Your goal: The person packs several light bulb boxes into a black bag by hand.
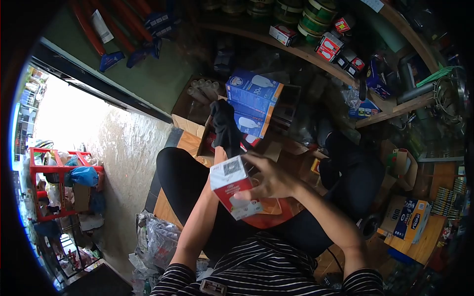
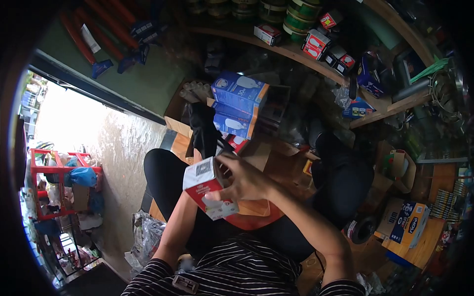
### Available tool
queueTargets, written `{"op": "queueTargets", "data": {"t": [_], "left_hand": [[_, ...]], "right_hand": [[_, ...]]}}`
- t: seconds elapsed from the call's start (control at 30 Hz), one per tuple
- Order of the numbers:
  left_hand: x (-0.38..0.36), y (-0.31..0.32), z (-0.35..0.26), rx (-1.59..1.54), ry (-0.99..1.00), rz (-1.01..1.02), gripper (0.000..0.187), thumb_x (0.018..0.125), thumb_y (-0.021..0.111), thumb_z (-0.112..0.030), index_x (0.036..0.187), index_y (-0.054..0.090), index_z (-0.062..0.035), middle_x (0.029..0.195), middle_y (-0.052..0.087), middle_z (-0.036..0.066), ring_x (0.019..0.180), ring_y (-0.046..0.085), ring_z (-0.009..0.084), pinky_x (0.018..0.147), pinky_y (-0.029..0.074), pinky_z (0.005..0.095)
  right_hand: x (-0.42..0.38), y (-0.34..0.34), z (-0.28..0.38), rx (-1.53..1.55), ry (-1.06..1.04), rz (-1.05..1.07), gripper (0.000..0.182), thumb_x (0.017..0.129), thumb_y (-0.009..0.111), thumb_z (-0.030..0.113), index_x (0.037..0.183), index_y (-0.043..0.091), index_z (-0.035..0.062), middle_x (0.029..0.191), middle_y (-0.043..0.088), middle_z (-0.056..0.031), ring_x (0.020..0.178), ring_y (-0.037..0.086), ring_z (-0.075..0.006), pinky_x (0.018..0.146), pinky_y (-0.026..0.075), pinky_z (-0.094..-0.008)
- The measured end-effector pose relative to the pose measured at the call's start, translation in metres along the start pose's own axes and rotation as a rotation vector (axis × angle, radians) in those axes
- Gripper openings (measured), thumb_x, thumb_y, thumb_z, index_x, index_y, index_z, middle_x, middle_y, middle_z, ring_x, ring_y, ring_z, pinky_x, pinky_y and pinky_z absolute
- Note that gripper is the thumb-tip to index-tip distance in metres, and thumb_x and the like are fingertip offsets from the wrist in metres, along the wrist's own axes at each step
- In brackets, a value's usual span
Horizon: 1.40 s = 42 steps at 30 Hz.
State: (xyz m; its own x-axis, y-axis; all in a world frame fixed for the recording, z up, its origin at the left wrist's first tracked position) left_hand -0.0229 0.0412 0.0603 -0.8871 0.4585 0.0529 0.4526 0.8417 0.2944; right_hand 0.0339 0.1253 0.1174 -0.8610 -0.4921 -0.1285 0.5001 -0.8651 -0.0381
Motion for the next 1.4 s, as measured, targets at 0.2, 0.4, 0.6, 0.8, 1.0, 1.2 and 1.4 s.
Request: {"op": "queueTargets", "data": {"t": [0.2,0.4,0.6,0.8,1.0,1.2,1.4], "left_hand": [[0.017,-0.005,-0.01,0.129,0.097,-0.08,0.057,0.086,0.073,-0.008,0.14,0.057,0.0003,0.134,0.066,0.015,0.119,0.066,0.0291,0.104,0.051,0.04],[0.018,-0.008,-0.015,0.183,0.12,-0.109,0.058,0.087,0.072,-0.007,0.142,0.055,0.002,0.135,0.065,0.015,0.12,0.065,0.0289,0.105,0.05,0.0395],[0.023,-0.014,-0.024,0.378,0.216,-0.008,0.059,0.088,0.071,-0.006,0.143,0.053,0.0037,0.137,0.065,0.016,0.121,0.065,0.0288,0.106,0.049,0.0389],[0.01,-0.001,-0.012,-0.03,-0.011,-0.102,0.063,0.089,0.074,-0.018,0.144,0.051,0.0029,0.132,0.065,0.014,0.117,0.065,0.0225,0.102,0.05,0.0352],[0.0,0.0,-0.007,0.237,0.137,-0.123,0.056,0.098,0.065,-0.025,0.146,0.049,0.0009,0.136,0.063,0.017,0.12,0.066,0.0247,0.101,0.054,0.0385],[0.003,0.002,0.025,-0.135,-0.158,-0.15,0.047,0.109,0.051,-0.034,0.144,0.052,-0.0018,0.116,0.068,0.013,0.1,0.069,0.0211,0.085,0.057,0.0321],[-0.003,0.044,0.007,0.24,0.049,-0.118,0.054,0.098,0.066,-0.015,0.147,0.045,-0.0036,0.122,0.065,0.01,0.11,0.065,0.0208,0.09,0.055,0.0348]], "right_hand": [[-0.002,0.014,0.01,-0.167,-0.103,0.131,0.084,0.073,0.086,0.057,0.119,0.061,-0.0081,0.113,0.057,-0.0146,0.105,0.06,-0.0274,0.093,0.051,-0.0388],[-0.013,0.053,0.014,-0.106,0.013,0.381,0.095,0.072,0.091,0.045,0.138,0.05,-0.0102,0.122,0.056,-0.0138,0.111,0.063,-0.0278,0.097,0.054,-0.0379],[-0.015,0.026,0.022,-0.213,0.012,0.325,0.101,0.073,0.091,0.048,0.146,0.047,-0.006,0.126,0.056,-0.0147,0.12,0.059,-0.028,0.102,0.049,-0.0393],[-0.008,-0.073,0.041,-0.437,-0.158,-0.581,0.1,0.091,0.077,0.043,0.157,0.025,-0.0125,0.144,0.048,-0.0326,0.136,0.052,-0.041,0.113,0.042,-0.0463],[0.002,-0.043,0.016,-0.552,-0.235,-0.611,0.098,0.097,0.071,0.04,0.158,0.017,-0.0142,0.139,0.047,-0.038,0.131,0.052,-0.0507,0.11,0.043,-0.0501],[0.008,-0.071,-0.003,-0.565,-0.166,-0.647,0.095,0.097,0.069,0.042,0.159,0.019,-0.0119,0.142,0.048,-0.0363,0.134,0.05,-0.0498,0.114,0.04,-0.0504],[0.002,-0.088,0.004,-0.618,-0.171,-0.609,0.091,0.095,0.072,0.044,0.161,0.027,-0.001,0.133,0.055,-0.0315,0.124,0.057,-0.0441,0.106,0.046,-0.0495]]}}
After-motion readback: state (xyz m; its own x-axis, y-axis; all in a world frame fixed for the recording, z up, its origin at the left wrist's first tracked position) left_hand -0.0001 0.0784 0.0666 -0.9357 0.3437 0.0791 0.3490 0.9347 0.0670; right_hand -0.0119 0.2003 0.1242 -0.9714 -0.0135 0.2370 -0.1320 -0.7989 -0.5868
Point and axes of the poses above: each hand's wrist, its own x-axis towards the middle knuckle, its own y-axis out of the palm, z = x × y, the point moved 9 cm from there along x, towards the middle knuckle
